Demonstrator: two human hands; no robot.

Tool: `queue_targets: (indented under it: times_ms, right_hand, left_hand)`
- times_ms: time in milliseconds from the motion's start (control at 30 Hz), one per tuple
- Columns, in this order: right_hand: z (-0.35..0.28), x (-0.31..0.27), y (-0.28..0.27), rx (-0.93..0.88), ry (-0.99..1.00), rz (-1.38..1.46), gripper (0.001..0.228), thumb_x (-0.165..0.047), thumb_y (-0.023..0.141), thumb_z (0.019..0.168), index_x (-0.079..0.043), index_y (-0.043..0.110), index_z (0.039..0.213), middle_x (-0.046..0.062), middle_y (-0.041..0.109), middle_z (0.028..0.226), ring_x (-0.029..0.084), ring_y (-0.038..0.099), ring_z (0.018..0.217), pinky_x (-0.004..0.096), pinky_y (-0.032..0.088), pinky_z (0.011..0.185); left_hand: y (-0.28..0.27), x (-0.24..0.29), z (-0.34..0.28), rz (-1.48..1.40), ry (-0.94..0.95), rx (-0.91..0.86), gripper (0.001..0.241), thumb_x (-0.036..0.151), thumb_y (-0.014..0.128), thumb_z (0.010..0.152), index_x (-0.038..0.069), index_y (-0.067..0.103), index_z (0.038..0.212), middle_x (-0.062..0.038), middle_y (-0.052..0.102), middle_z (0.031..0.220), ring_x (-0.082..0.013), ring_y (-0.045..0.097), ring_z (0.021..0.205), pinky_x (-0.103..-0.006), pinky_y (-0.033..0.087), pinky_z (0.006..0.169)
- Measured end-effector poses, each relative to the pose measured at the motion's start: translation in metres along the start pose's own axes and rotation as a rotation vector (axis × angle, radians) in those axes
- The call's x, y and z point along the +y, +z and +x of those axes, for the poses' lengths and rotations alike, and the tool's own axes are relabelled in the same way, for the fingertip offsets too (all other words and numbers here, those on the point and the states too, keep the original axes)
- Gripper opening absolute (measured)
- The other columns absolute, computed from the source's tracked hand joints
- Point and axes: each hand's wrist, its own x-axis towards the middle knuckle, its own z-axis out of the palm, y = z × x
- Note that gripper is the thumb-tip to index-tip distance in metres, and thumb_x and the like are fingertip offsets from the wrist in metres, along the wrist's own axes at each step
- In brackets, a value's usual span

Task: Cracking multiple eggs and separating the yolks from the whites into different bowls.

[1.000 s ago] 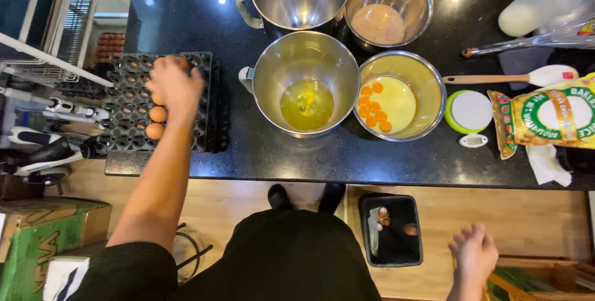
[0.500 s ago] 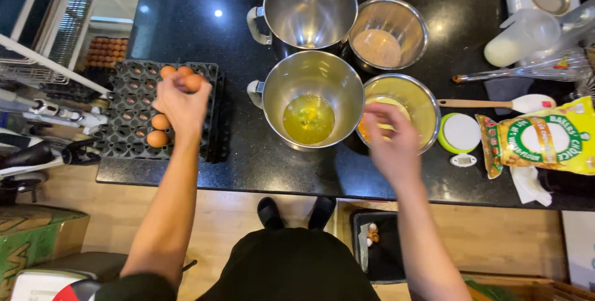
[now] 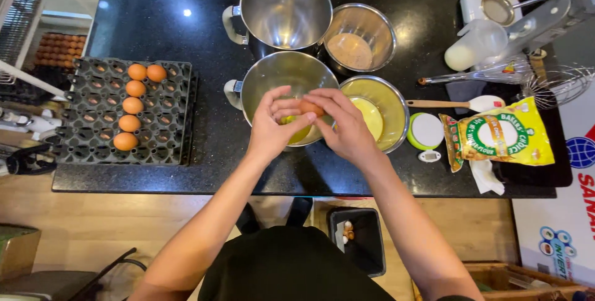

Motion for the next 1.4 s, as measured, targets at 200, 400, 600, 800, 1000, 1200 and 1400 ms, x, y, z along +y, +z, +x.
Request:
queue_targets:
  times_ms: [200,400,600,800,1000,1200,1400]
  right_hand:
    - [-0.015,0.027,-0.018,0.048,-0.126,-0.23,0.043,0.001,0.071,0.092,-0.003,0.062,0.134,0.016,0.06,0.138,0.035,0.06,0.126,0.041,0.049,0.107]
    - [-0.012,0.034,-0.016,-0.04,-0.05,-0.22,0.042,-0.002,0.071,0.091,-0.002,0.063,0.132,0.017,0.062,0.134,0.036,0.061,0.123,0.043,0.05,0.105]
    - [0.007,0.043,0.0,-0.045,0.351,0.338,0.036,-0.011,0.069,0.098,0.0,0.057,0.13,0.014,0.07,0.118,0.018,0.071,0.101,0.031,0.06,0.085]
    - [0.011,0.059,0.015,-0.061,0.46,0.627,0.038,-0.01,0.07,0.097,0.002,0.057,0.131,0.012,0.074,0.106,0.011,0.073,0.089,0.024,0.059,0.079]
    - [0.02,0.015,0.009,0.011,0.198,0.129,0.037,-0.006,0.075,0.086,-0.001,0.068,0.121,0.012,0.065,0.11,0.013,0.074,0.08,0.025,0.062,0.071]
    - [0.018,0.016,0.015,0.08,0.007,0.021,0.037,-0.006,0.078,0.083,-0.003,0.071,0.119,0.012,0.069,0.111,0.018,0.074,0.088,0.026,0.064,0.075]
    - [0.016,0.018,0.016,0.107,0.13,0.082,0.039,-0.006,0.078,0.079,-0.007,0.074,0.118,0.01,0.072,0.107,0.017,0.075,0.081,0.025,0.064,0.076]
  left_hand:
    - [-0.018,-0.019,0.009,0.165,0.053,0.033,0.048,0.011,0.076,0.092,0.002,0.055,0.134,-0.006,0.073,0.11,-0.0087,0.067,0.09,-0.0216,0.05,0.075]
    - [-0.019,-0.013,0.009,0.194,0.024,-0.046,0.027,0.007,0.074,0.093,0.003,0.068,0.119,-0.008,0.073,0.099,-0.0081,0.065,0.084,-0.0221,0.051,0.073]
    - [-0.003,0.048,0.009,0.498,0.358,-0.21,0.042,0.008,0.082,0.081,0.004,0.074,0.121,-0.009,0.075,0.117,-0.0154,0.073,0.102,-0.0263,0.058,0.087]
    - [-0.014,0.03,0.022,0.431,0.248,-0.133,0.042,0.01,0.083,0.081,0.004,0.074,0.121,-0.013,0.075,0.116,-0.0182,0.077,0.1,-0.0286,0.064,0.087]
    - [-0.02,0.018,0.028,0.34,-0.047,-0.065,0.043,0.011,0.086,0.077,0.001,0.075,0.117,-0.013,0.079,0.1,-0.0164,0.078,0.09,-0.0266,0.063,0.083]
    - [-0.021,0.0,0.032,0.259,-0.071,-0.029,0.039,0.006,0.085,0.072,0.0,0.076,0.11,-0.012,0.08,0.1,-0.0146,0.076,0.09,-0.0265,0.062,0.08]
    - [-0.008,0.008,0.026,0.29,-0.075,0.045,0.036,0.008,0.084,0.072,0.001,0.077,0.107,-0.011,0.081,0.099,-0.0149,0.078,0.091,-0.0258,0.061,0.081]
